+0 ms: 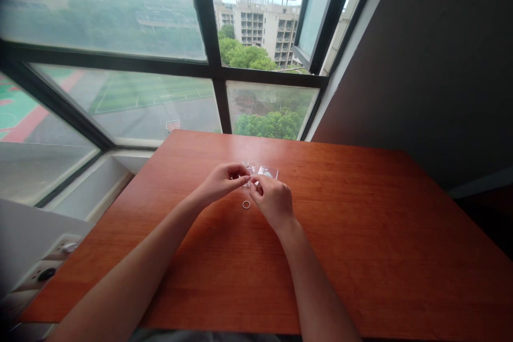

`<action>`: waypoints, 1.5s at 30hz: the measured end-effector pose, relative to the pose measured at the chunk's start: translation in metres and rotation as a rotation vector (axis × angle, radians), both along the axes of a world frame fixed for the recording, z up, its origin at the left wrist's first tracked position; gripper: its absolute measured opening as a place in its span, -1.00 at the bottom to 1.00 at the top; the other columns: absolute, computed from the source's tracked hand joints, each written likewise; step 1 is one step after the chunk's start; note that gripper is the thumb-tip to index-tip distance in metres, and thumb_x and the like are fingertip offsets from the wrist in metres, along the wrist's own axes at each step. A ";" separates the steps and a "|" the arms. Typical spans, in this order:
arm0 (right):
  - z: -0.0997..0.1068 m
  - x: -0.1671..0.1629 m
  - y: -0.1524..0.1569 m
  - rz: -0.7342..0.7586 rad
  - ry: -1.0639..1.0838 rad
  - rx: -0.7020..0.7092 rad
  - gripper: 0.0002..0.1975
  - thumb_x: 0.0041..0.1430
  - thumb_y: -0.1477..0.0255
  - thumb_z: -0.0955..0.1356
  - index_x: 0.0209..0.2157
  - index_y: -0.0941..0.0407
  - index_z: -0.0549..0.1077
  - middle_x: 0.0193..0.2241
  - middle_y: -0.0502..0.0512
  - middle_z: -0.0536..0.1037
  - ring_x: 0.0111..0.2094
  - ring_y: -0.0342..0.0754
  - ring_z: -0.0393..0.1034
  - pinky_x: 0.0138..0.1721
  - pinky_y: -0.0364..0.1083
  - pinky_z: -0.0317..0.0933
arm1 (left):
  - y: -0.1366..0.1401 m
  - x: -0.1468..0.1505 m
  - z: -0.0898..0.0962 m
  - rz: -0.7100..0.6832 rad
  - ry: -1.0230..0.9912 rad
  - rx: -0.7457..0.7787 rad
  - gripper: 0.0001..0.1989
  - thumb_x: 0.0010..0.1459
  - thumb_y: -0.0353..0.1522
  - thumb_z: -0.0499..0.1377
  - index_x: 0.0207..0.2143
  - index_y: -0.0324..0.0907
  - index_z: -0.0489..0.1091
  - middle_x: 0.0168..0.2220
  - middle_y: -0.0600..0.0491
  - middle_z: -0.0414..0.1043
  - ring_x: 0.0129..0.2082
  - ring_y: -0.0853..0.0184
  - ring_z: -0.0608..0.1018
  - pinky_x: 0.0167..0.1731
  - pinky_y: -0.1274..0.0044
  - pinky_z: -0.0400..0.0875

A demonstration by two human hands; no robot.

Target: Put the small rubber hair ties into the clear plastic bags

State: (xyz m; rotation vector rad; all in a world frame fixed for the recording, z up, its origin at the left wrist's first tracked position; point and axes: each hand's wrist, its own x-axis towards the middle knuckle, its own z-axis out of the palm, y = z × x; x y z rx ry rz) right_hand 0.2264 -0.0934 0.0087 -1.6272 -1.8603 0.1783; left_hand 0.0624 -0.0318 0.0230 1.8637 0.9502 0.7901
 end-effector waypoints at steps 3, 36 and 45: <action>0.001 0.001 0.000 0.000 0.009 -0.005 -0.83 0.19 0.37 0.28 -0.31 0.07 0.52 -0.52 -0.01 0.51 -0.48 -0.14 0.35 -0.37 -0.20 0.09 | 0.002 -0.001 -0.002 0.120 0.059 0.147 -0.86 0.10 -0.36 0.15 -0.39 -0.25 0.46 -0.47 0.07 0.47 -0.52 0.46 0.39 -0.51 0.63 0.25; -0.003 -0.005 -0.002 0.161 -0.254 -0.393 -0.93 0.09 0.37 0.36 -0.42 0.03 0.50 -0.42 -0.04 0.57 -0.40 -0.11 0.40 -0.46 -0.16 -0.03 | 0.013 -0.019 -0.006 0.221 0.305 0.395 -0.89 0.07 -0.41 0.14 -0.40 -0.17 0.48 -0.39 0.08 0.53 -0.47 0.41 0.45 -0.44 0.59 0.27; 0.001 0.001 0.001 -0.020 -0.085 -0.179 -0.90 0.15 0.36 0.33 -0.35 0.03 0.49 -0.51 -0.07 0.52 -0.48 -0.15 0.36 -0.43 -0.17 0.01 | 0.006 -0.012 0.001 0.096 0.161 0.208 -0.83 0.12 -0.34 0.13 -0.38 -0.23 0.49 -0.47 0.08 0.49 -0.53 0.45 0.39 -0.51 0.62 0.25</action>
